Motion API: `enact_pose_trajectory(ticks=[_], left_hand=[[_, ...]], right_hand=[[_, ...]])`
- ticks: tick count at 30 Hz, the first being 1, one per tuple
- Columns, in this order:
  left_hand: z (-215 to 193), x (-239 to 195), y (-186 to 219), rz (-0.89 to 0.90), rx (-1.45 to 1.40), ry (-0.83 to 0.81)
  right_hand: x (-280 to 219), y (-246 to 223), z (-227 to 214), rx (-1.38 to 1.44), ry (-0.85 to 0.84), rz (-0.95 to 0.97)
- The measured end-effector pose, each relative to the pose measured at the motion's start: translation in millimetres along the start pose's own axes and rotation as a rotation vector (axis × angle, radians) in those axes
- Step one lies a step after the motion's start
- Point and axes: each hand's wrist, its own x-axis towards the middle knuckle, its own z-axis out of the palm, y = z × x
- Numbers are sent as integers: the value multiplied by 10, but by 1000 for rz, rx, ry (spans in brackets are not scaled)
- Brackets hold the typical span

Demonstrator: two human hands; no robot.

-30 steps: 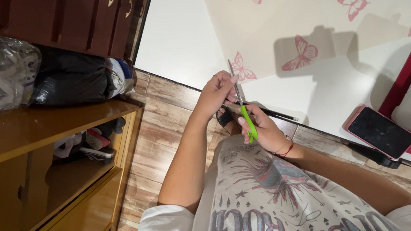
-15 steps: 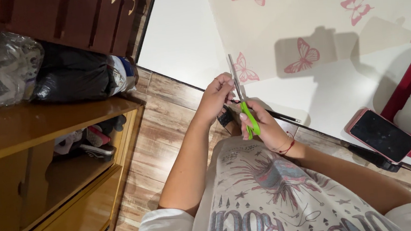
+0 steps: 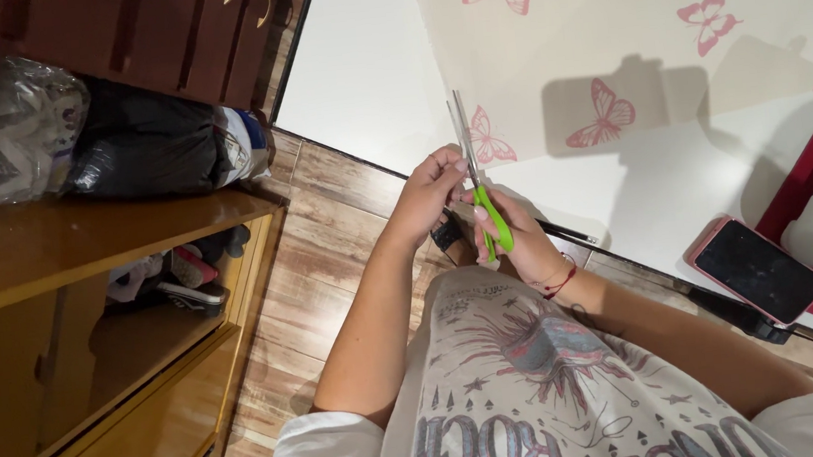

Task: Sorting through fabric pieces and cutting specific shapes from patterned cloth using scissors.

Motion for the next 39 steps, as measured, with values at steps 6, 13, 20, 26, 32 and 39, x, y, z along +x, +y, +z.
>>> enact_pose_trajectory(ticks=[6,13,20,26,32,39], left_hand=[[-27,89,-126,-21,21,-23],[-38,93,-163,-45,52,-20],[-22,93,-177,-47,43,-15],[-19,48,-70,-59,69,-5],[-3,50,-16,-45,51,1],[-73,52,-55,-51,88,14]], right_hand=[[-20,2,45,29,44,10],[-40,-22,52,12,53,2],[-58,-22,46,4,59,-11],[-23,-119,55,3,53,-9],[99,-110,45,11,65,-22],[176,-130,41,-5,60,-13]])
